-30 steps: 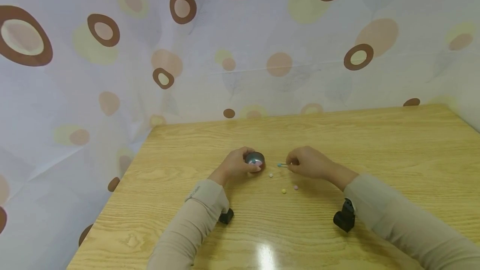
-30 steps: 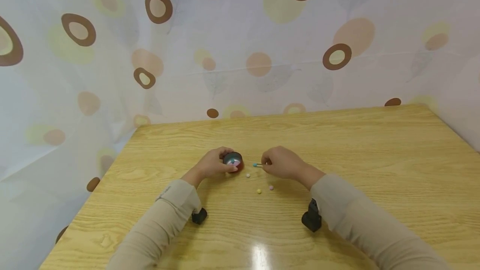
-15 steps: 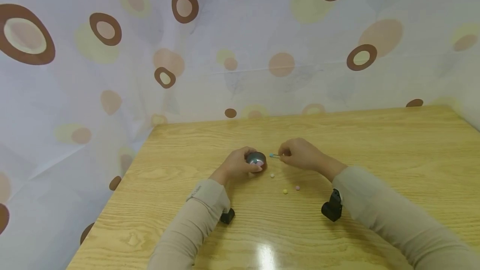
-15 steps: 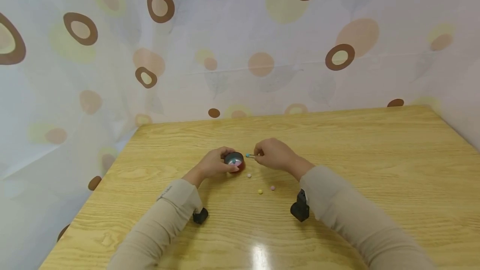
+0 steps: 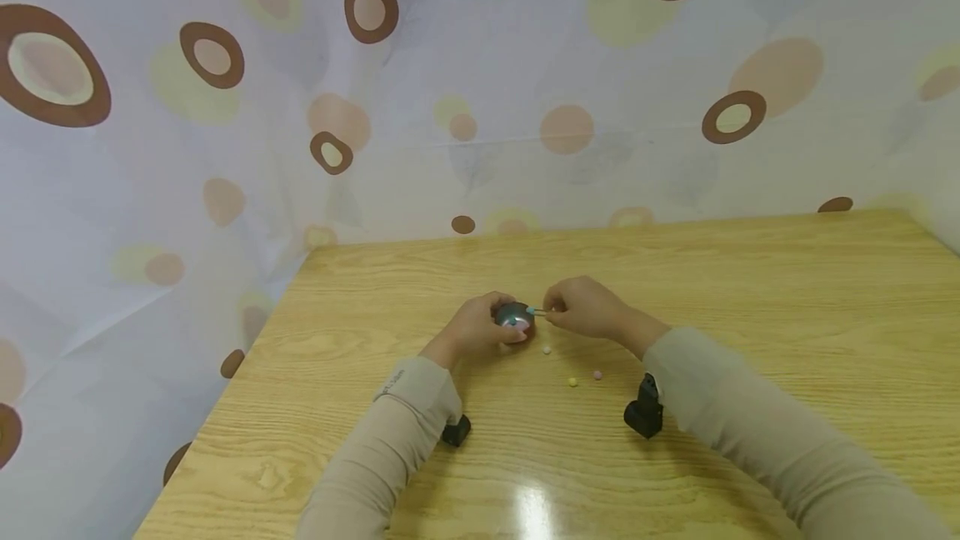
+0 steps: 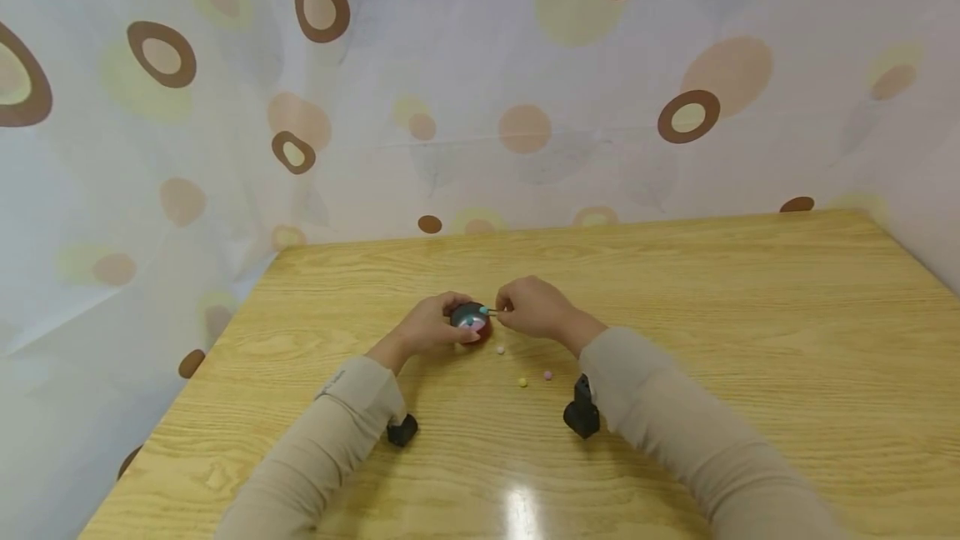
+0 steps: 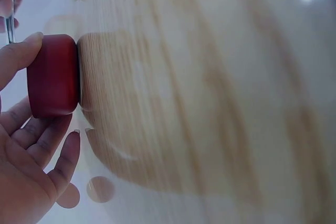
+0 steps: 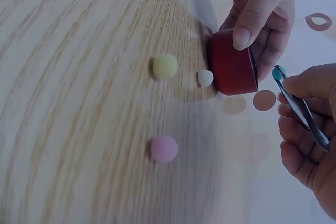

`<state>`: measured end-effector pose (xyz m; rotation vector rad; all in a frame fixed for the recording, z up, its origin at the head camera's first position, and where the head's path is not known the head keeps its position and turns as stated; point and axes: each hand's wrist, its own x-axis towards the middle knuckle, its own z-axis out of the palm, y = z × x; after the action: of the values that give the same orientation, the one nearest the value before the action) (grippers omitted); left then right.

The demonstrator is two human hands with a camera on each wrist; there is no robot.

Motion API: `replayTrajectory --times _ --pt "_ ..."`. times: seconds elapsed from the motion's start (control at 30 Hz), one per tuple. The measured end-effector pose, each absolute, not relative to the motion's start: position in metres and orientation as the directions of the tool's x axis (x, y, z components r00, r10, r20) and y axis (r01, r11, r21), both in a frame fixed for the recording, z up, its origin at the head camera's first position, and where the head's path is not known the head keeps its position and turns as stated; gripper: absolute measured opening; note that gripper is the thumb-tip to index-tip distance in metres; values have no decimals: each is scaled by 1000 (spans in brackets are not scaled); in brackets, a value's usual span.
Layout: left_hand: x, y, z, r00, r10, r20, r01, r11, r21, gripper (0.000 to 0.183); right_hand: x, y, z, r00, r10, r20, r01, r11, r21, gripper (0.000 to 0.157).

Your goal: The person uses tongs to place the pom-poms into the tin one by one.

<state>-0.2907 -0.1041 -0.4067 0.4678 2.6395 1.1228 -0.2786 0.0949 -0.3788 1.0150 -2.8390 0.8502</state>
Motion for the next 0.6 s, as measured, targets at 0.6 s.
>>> replayTrajectory --times 0.6 --pt "-292 -103 -409 -924 377 -70 214 659 721 55 -287 88 -385 -797 -585 152 -584 681 -443 7"
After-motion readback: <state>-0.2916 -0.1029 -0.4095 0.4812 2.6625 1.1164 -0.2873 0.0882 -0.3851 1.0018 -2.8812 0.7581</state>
